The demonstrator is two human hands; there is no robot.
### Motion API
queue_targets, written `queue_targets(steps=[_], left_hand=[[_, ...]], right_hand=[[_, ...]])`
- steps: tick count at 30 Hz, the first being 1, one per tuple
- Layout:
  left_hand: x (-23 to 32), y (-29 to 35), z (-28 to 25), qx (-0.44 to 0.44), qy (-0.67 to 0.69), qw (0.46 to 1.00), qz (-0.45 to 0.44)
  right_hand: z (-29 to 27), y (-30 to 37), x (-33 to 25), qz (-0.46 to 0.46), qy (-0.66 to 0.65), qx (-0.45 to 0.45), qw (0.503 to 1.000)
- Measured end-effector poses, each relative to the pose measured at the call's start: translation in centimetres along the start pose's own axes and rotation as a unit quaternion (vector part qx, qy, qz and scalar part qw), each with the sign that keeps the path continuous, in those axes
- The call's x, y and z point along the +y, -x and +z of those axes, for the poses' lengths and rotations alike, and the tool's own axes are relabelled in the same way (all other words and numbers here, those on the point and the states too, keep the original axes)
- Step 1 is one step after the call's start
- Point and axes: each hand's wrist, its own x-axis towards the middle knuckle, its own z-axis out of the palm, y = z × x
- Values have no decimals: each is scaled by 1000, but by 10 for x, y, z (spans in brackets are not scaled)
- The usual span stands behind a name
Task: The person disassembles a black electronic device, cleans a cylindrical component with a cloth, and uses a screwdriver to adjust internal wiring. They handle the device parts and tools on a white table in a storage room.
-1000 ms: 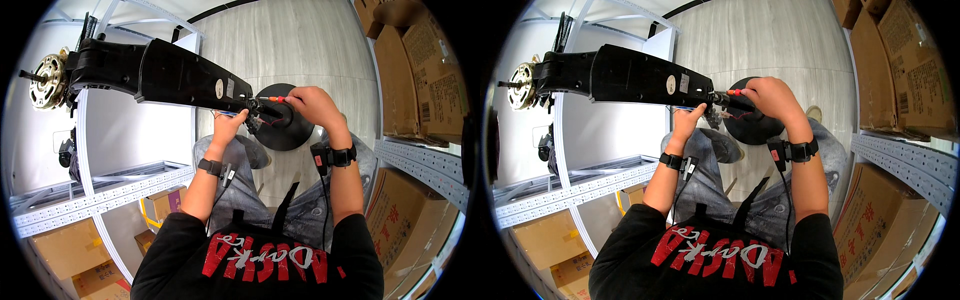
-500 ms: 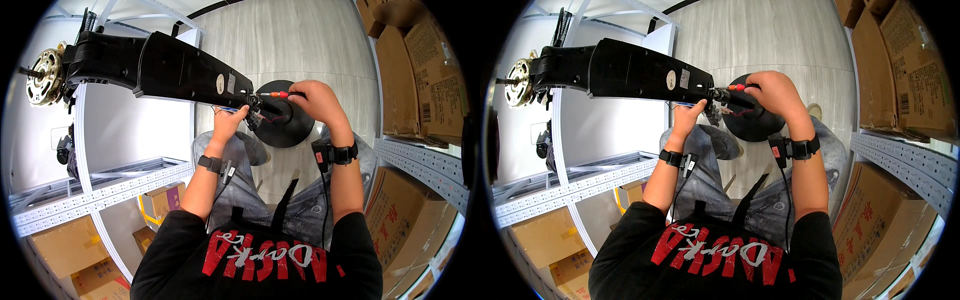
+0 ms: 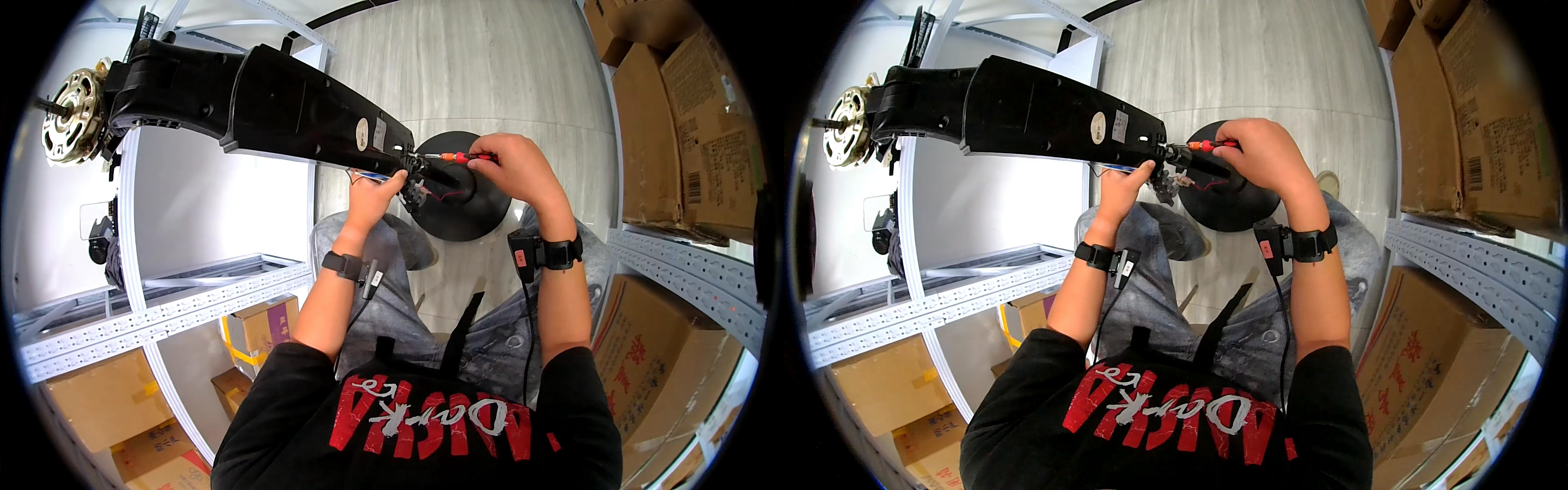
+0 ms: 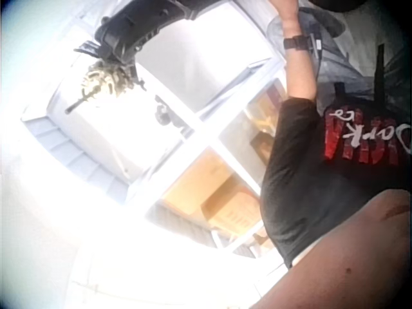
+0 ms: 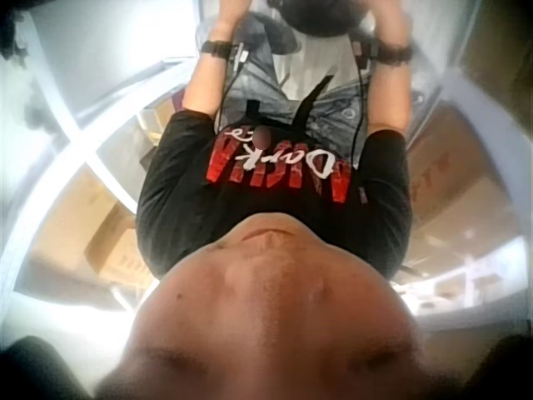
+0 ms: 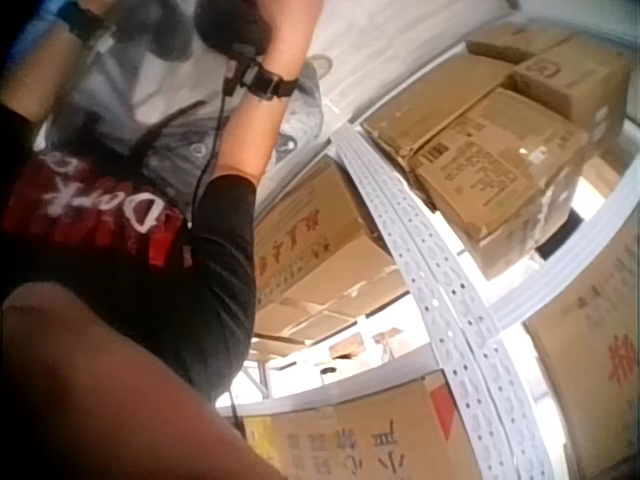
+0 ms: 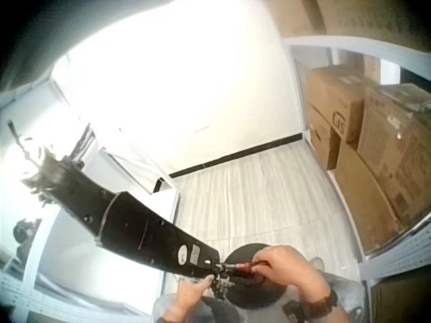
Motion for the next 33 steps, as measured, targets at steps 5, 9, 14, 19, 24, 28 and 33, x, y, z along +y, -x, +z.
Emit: queue_targets(steps=[5,9,14,19,24,28,33], left_hand=[[-6,-1,0,-8,2,1000,18],[-4,-2,-2,-25,-12,999,32],[-11,-3,0,-2,27,999,40],[-4,-5,-3,-2,40,999,33],[10,-1,-6,11,44,999,19],[10,-1,-6,15,35,999,17],[15,-1,-5,20,56,998,-8]], right_hand=[[3,0,1,14,9,8,1000],[2,0,-4,15,-27,19,999],[-3,-1,5,6,-60,0,998],[6,2,4,13,-95,35,995],[7,6,-11,16,-103,68,992],[3,5,-8,31,-96,53,993],[2,5,-1,57,-94,41,993]])
